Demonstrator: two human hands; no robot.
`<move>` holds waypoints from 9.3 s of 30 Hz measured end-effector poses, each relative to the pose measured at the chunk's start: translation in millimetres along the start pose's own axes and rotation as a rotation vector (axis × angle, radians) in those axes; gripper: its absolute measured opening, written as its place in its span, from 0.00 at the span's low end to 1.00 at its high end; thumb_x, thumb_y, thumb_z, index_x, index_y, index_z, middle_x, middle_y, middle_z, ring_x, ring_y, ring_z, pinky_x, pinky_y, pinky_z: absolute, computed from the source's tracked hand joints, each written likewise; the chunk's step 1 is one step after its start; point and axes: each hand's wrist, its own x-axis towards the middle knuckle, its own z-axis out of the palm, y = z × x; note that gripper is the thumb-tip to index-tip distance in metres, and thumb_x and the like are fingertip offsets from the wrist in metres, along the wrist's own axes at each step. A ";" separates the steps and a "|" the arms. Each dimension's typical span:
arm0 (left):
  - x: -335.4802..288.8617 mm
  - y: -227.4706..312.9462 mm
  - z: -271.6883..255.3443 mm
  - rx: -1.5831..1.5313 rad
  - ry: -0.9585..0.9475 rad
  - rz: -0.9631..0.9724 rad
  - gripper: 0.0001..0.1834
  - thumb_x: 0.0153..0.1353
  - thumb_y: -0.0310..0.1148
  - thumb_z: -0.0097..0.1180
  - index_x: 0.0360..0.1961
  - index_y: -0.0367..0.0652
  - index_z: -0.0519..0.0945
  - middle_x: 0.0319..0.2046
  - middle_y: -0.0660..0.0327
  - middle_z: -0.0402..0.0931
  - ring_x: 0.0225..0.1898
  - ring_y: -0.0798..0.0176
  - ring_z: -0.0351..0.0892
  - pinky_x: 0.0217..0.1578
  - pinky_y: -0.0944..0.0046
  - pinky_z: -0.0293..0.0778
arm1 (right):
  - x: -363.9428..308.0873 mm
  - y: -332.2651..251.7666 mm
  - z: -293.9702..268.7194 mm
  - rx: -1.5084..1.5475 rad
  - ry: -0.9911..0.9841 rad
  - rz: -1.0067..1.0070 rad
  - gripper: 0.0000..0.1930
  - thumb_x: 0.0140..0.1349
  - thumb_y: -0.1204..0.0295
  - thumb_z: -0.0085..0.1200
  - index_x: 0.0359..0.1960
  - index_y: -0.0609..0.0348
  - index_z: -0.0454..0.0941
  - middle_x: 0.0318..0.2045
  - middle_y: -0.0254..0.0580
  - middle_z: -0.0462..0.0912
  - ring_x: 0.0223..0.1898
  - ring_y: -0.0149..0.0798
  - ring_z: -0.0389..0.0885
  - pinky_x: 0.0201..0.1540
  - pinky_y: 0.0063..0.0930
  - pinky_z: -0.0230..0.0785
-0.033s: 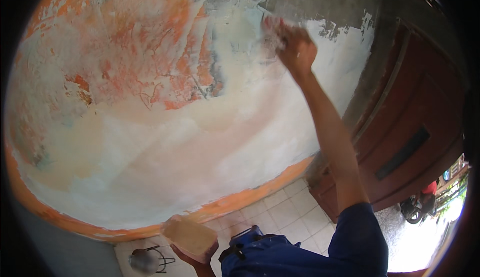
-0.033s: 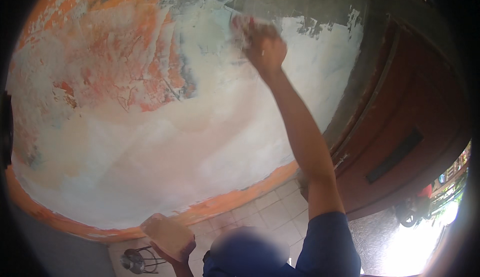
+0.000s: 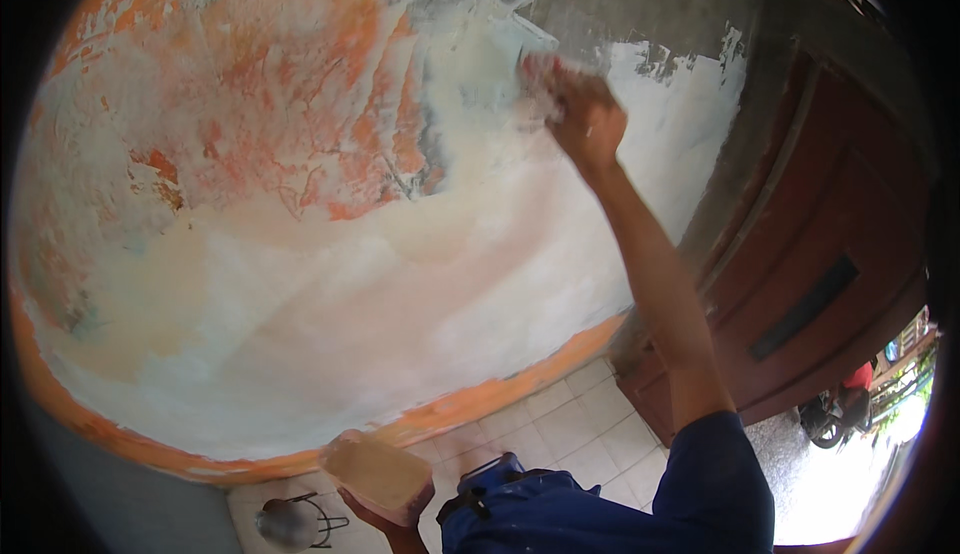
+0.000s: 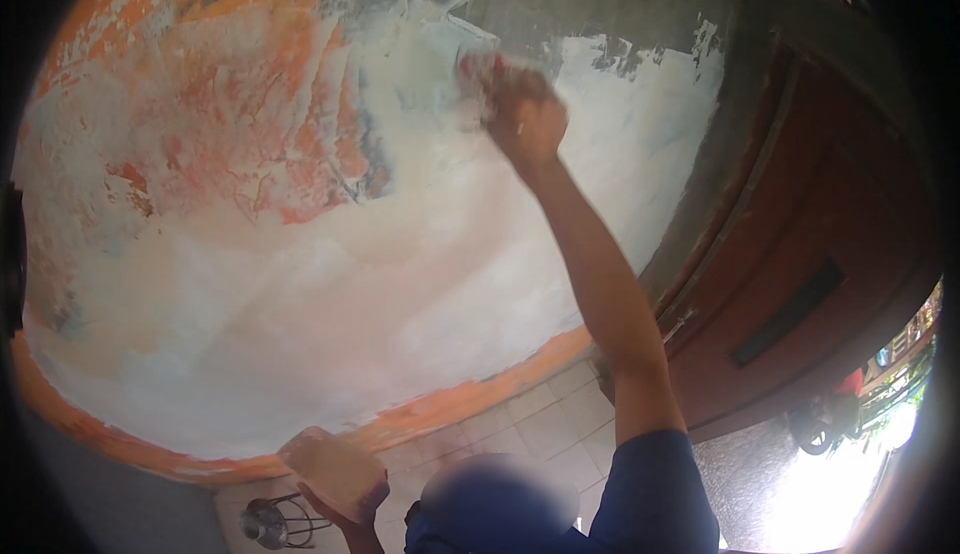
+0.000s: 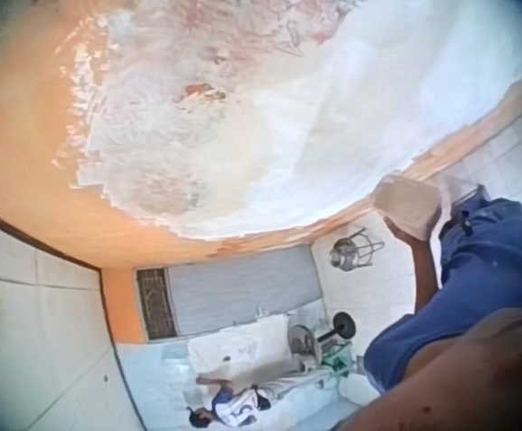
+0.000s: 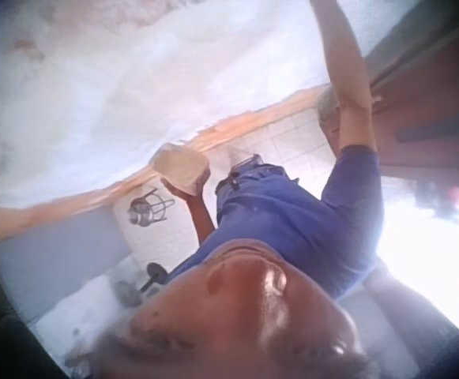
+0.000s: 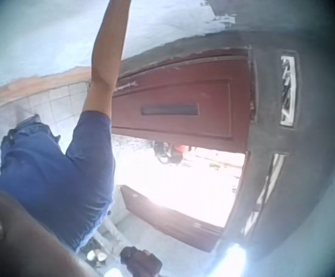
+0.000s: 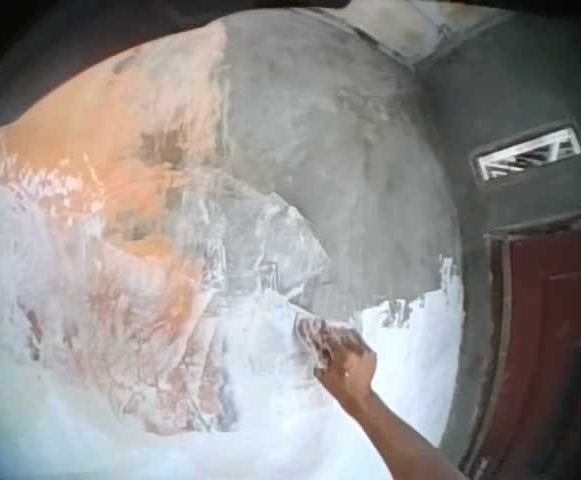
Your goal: The person applies plaster to a wall using a spatula, scooping material from a plastic container and spreading it over the surface in multiple passes.
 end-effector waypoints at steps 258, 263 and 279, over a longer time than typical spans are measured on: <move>-18.2 -57.1 18.1 0.132 -0.130 -0.077 0.30 0.67 0.55 0.36 0.60 0.45 0.65 0.56 0.55 0.67 0.54 0.55 0.71 0.52 0.53 0.72 | -115.2 -83.9 -52.5 0.471 -0.071 0.516 0.30 0.54 0.92 0.39 0.62 0.66 0.63 0.60 0.54 0.68 0.61 0.54 0.68 0.61 0.33 0.63; -20.1 -56.8 45.7 0.127 0.022 0.000 0.21 0.71 0.47 0.30 0.52 0.44 0.67 0.43 0.58 0.74 0.42 0.59 0.79 0.41 0.59 0.80 | -135.8 -68.6 24.4 0.380 -0.188 0.057 0.33 0.48 0.85 0.46 0.62 0.64 0.63 0.61 0.59 0.64 0.63 0.61 0.62 0.63 0.50 0.57; -20.1 -60.5 41.7 -0.007 0.056 -0.094 0.27 0.69 0.54 0.32 0.57 0.45 0.65 0.50 0.58 0.71 0.48 0.57 0.75 0.49 0.52 0.75 | -175.8 -52.1 -63.8 0.445 -0.338 0.065 0.28 0.55 0.88 0.43 0.61 0.60 0.65 0.62 0.46 0.67 0.64 0.47 0.64 0.66 0.38 0.56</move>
